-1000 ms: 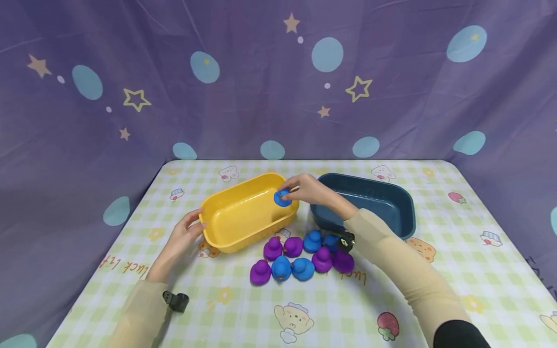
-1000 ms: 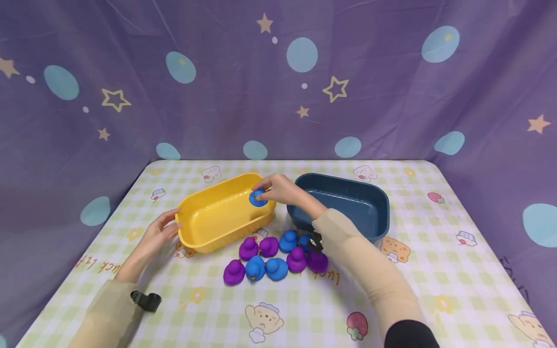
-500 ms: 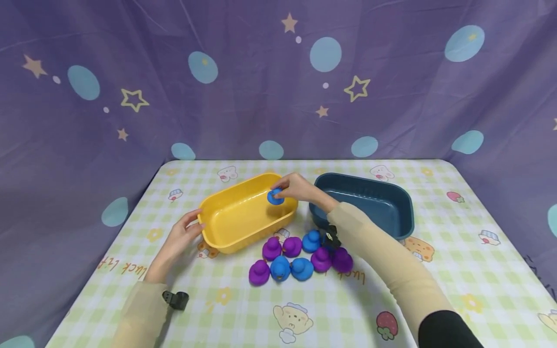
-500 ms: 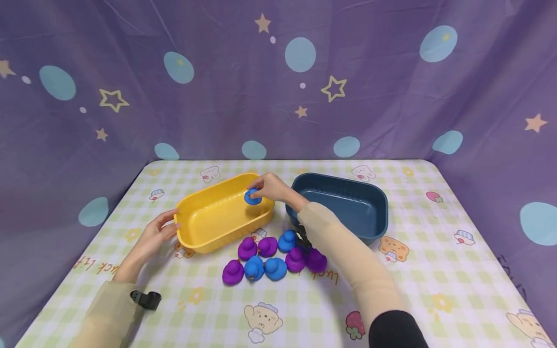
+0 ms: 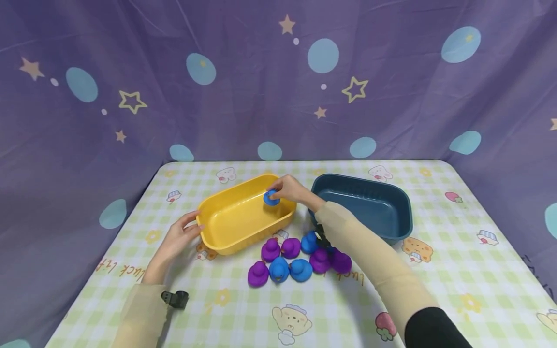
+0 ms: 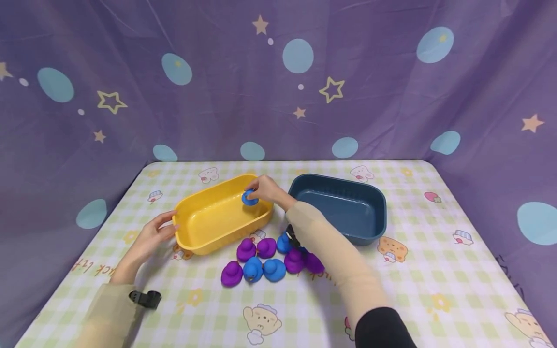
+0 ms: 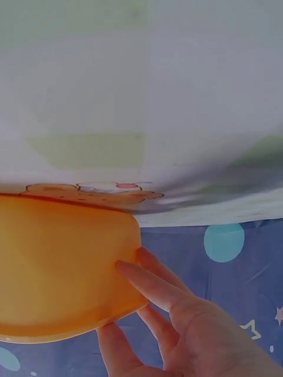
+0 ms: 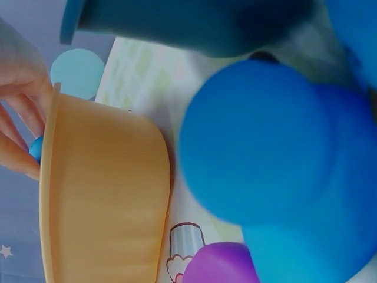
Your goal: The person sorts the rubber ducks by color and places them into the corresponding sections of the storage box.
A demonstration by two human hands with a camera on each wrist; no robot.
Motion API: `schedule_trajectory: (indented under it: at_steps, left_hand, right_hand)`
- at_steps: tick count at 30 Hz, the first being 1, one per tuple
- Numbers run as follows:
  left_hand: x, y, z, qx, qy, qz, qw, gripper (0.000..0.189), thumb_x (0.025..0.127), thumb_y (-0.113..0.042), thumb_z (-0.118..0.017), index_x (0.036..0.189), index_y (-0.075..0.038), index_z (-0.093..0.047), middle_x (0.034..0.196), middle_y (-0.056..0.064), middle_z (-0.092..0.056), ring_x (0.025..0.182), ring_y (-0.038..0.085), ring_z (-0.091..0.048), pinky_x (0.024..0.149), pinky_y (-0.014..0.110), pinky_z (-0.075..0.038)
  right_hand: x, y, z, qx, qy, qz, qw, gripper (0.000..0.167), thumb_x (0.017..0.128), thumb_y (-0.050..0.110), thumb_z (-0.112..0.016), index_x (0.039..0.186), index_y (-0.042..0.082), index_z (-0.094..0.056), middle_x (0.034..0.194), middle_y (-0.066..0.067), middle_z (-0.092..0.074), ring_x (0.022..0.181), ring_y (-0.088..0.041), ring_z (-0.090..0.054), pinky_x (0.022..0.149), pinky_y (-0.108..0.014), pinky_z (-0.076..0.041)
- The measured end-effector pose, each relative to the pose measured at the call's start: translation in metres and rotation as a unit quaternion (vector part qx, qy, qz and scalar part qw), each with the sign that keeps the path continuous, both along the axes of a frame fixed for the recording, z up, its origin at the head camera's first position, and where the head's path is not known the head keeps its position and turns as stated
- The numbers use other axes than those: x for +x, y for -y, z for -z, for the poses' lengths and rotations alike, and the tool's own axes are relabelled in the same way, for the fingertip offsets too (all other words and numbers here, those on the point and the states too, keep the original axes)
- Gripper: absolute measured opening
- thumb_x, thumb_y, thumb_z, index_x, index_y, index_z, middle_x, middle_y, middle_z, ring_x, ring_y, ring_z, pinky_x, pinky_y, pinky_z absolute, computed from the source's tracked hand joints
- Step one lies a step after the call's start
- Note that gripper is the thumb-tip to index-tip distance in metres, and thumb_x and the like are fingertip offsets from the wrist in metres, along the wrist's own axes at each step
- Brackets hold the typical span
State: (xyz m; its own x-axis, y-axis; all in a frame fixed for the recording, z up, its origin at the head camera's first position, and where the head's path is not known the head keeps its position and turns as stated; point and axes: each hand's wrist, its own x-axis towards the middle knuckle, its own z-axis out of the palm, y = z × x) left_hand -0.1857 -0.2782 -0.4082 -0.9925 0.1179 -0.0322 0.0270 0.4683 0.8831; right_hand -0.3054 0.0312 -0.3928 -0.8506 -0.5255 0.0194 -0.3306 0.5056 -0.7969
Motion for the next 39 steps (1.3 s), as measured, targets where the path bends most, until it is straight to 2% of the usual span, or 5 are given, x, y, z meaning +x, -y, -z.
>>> schedule_trajectory:
  at_steps: [8, 18, 30, 39]
  left_hand:
    - [0.001, 0.002, -0.001, -0.018, 0.004, -0.001, 0.9998, 0.056, 0.089, -0.018, -0.053, 0.135, 0.003, -0.028, 0.134, 0.027, -0.030, 0.114, 0.038, -0.043, 0.080, 0.013, -0.042]
    - [0.002, 0.005, 0.000, -0.014, 0.008, 0.005, 0.9999, 0.058, 0.089, -0.022, -0.053, 0.135, 0.003, -0.028, 0.136, 0.027, -0.028, 0.115, 0.038, -0.042, 0.082, 0.014, -0.042]
    - [0.002, 0.004, 0.001, -0.008, 0.007, 0.004, 0.9999, 0.058, 0.088, -0.021, -0.055, 0.134, 0.004, -0.029, 0.135, 0.026, -0.029, 0.114, 0.037, -0.044, 0.078, 0.011, -0.042]
    - [-0.002, 0.002, 0.003, -0.006, -0.001, 0.012, 0.9999, 0.057, 0.088, -0.020, -0.055, 0.134, 0.004, -0.030, 0.134, 0.027, -0.031, 0.113, 0.038, -0.044, 0.079, 0.012, -0.043]
  right_hand:
    - [-0.005, 0.012, 0.003, 0.022, -0.007, -0.006, 0.9997, 0.024, 0.077, 0.005, -0.066, 0.101, -0.001, -0.066, 0.099, -0.012, -0.065, 0.091, -0.020, -0.059, 0.079, -0.022, -0.047]
    - [-0.007, 0.027, 0.006, 0.055, -0.017, -0.007, 0.9983, 0.023, 0.077, 0.003, -0.067, 0.099, -0.002, -0.067, 0.099, -0.012, -0.065, 0.093, -0.021, -0.059, 0.076, -0.021, -0.048]
    - [-0.008, 0.031, 0.014, 0.061, -0.025, 0.003, 0.9978, 0.020, 0.076, 0.004, -0.067, 0.096, 0.000, -0.068, 0.097, -0.011, -0.066, 0.093, -0.021, -0.059, 0.075, -0.020, -0.048]
    - [-0.009, 0.029, 0.015, 0.053, -0.026, 0.006, 0.9983, 0.020, 0.078, 0.002, -0.065, 0.098, -0.001, -0.067, 0.099, -0.012, -0.065, 0.095, -0.022, -0.059, 0.079, -0.022, -0.047]
